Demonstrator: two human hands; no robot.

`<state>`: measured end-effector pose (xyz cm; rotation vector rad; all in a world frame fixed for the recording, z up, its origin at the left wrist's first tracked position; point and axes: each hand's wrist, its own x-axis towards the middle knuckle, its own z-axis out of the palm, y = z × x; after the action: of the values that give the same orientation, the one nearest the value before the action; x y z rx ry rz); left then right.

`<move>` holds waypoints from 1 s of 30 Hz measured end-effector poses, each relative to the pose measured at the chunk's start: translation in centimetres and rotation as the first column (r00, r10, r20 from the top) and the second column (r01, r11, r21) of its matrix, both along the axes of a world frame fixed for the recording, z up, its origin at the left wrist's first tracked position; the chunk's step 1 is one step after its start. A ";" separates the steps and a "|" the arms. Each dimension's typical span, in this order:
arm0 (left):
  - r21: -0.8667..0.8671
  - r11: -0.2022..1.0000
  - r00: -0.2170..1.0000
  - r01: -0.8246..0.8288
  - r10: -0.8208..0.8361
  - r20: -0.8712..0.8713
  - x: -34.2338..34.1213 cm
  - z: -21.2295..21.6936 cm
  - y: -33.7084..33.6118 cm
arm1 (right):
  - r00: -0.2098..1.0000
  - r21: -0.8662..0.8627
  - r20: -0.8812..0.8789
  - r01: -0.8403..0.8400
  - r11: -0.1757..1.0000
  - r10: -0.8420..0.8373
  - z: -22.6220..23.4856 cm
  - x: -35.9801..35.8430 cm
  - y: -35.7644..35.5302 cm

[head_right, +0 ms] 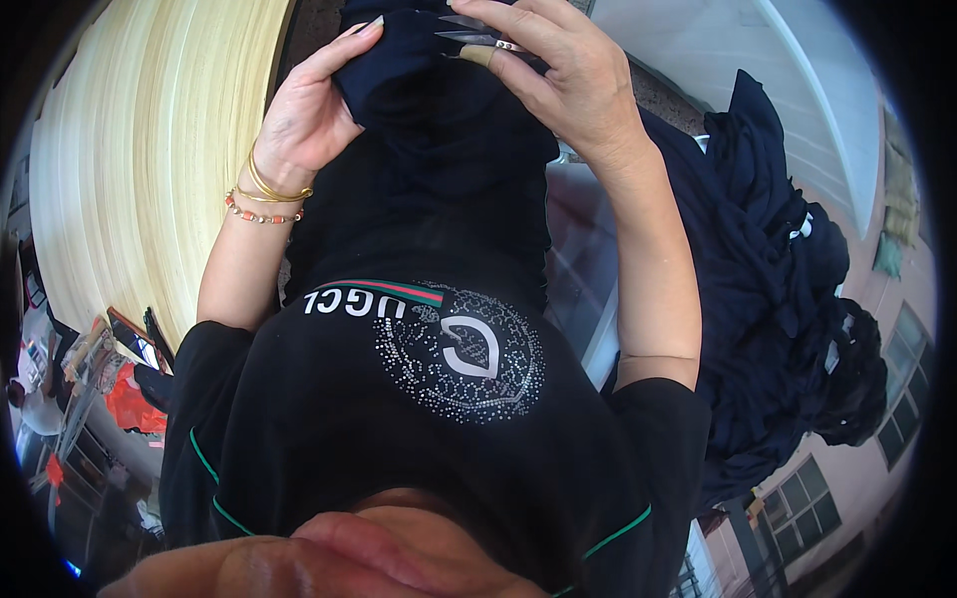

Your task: Trimming excess threads from finished garments using small snips.

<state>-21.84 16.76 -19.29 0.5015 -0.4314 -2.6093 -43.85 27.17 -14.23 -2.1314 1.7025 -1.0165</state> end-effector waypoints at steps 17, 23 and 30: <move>-0.058 0.998 1.000 0.012 -0.012 0.009 0.0 -0.2 0.0 | 0.997 0.015 0.048 -0.066 0.998 0.065 -0.2 -0.4 0.0; -0.099 0.995 1.000 0.028 -0.026 0.018 0.0 0.0 -0.1 | 0.996 -0.009 0.059 -0.066 0.998 0.066 -0.5 -0.5 0.0; -0.090 0.995 0.999 0.043 -0.042 0.011 0.1 0.0 -0.1 | 0.991 0.004 0.103 -0.081 0.997 0.080 -0.7 -1.2 -0.1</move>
<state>-21.78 16.63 -19.33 0.4786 -0.5655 -2.6151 -45.04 27.10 -14.95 -2.0869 1.5577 -1.0750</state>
